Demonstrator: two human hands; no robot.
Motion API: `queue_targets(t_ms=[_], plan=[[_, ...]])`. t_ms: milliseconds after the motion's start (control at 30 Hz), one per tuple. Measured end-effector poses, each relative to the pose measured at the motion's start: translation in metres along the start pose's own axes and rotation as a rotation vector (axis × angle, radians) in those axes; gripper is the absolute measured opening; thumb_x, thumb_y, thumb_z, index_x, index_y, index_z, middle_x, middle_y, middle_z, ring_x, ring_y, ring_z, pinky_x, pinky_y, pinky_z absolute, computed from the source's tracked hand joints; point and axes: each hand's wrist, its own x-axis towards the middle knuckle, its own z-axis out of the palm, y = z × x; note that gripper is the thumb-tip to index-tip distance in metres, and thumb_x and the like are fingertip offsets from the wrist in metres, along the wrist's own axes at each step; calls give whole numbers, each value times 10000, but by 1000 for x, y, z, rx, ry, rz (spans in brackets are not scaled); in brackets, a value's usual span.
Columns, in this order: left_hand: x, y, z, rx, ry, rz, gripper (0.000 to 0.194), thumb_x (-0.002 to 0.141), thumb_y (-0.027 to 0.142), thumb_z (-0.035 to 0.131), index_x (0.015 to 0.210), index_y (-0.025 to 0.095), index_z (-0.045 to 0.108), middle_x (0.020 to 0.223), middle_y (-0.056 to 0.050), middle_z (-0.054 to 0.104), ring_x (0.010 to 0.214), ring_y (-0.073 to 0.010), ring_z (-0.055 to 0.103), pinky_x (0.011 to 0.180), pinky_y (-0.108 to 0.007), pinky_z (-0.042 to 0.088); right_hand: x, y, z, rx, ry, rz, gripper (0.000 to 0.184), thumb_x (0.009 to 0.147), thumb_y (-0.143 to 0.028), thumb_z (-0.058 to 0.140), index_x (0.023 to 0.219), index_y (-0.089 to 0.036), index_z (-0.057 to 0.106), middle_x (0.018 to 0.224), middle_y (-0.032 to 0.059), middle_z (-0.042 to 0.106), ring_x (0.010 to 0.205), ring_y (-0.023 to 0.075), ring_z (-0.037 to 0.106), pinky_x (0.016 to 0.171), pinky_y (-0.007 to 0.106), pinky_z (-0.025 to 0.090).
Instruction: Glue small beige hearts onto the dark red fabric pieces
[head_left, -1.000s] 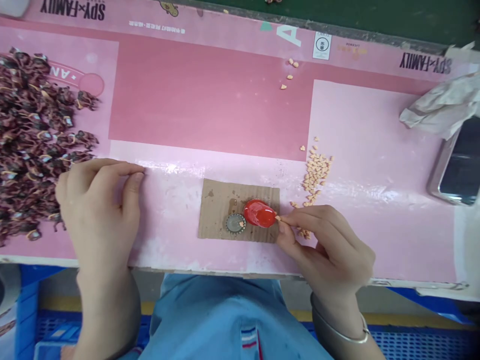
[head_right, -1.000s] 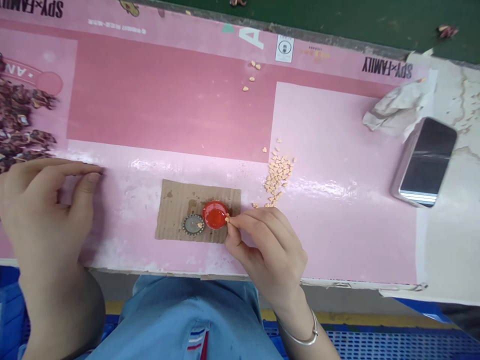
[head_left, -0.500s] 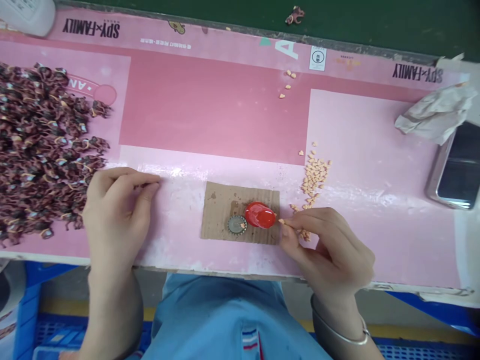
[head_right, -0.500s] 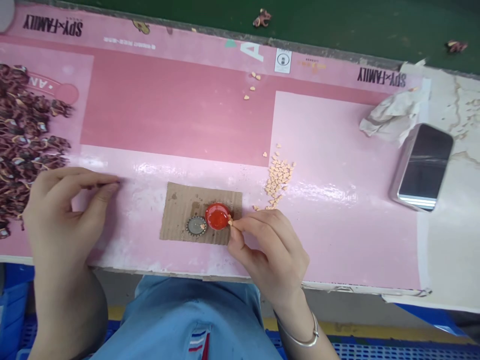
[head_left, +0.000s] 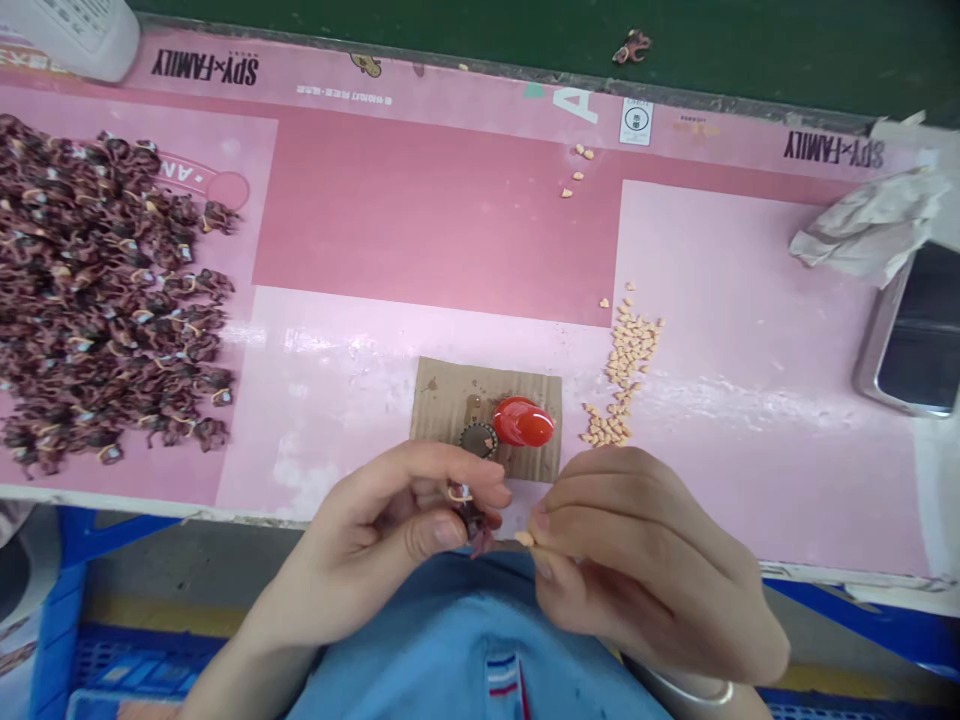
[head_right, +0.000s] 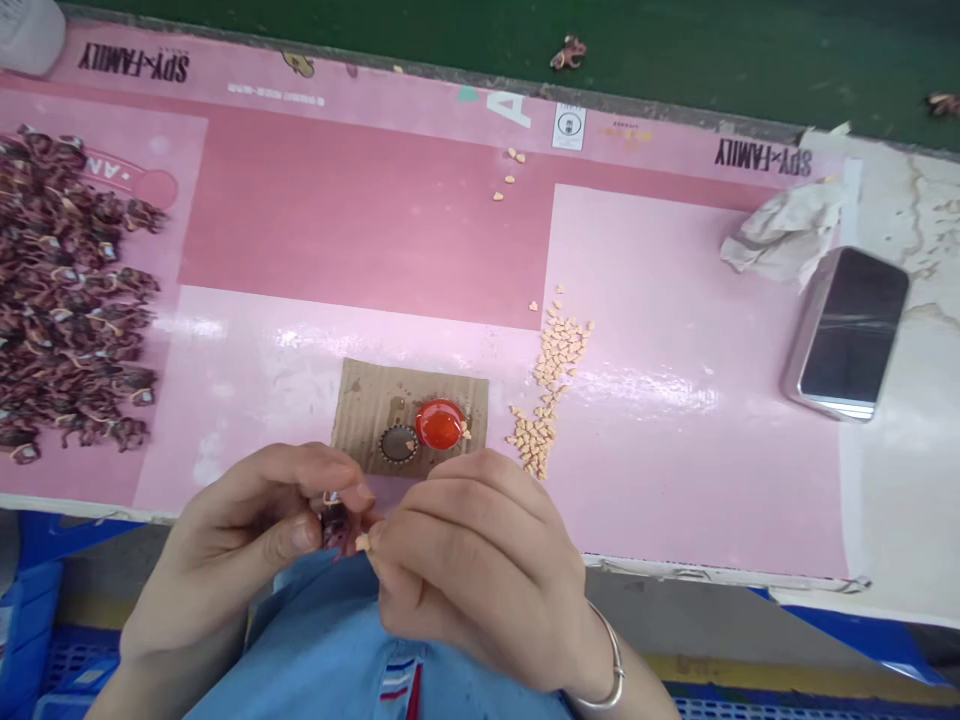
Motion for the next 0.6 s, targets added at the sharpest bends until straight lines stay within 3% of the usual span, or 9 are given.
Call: queue_targets(t_ms=[133, 367, 500, 600], plan=[[-4, 1, 5, -157, 30, -148, 338, 1015, 265, 710, 1317, 412, 745, 1173, 23, 804, 861, -60, 749, 812, -69, 598, 1, 0, -1, -12, -44, -36, 204, 943, -24, 618, 856, -208, 616, 698, -26, 732, 634, 91, 672, 677, 215, 625], [0, 2, 4, -154, 4, -184, 341, 982, 267, 754, 1292, 411, 762, 1161, 28, 814, 842, -55, 753, 798, -52, 589, -4, 2, -1, -26, -116, -37, 133, 960, -58, 651, 914, -182, 670, 774, -12, 767, 729, 91, 714, 790, 198, 635], [3, -1, 7, -123, 76, -187, 334, 971, 254, 768, 1252, 433, 776, 1128, 47, 820, 922, -65, 770, 799, -39, 588, -5, -1, -8, -102, -181, -55, 104, 977, -87, 651, 1022, -144, 727, 855, 17, 802, 847, 129, 741, 821, 233, 640], [4, -2, 10, -80, 183, -170, 301, 959, 242, 780, 1182, 442, 803, 1086, 53, 828, 970, -80, 779, 781, -42, 595, -6, -8, -10, -234, -248, -104, 211, 1021, -94, 564, 1126, -96, 747, 988, 61, 830, 961, 168, 761, 878, 271, 630]])
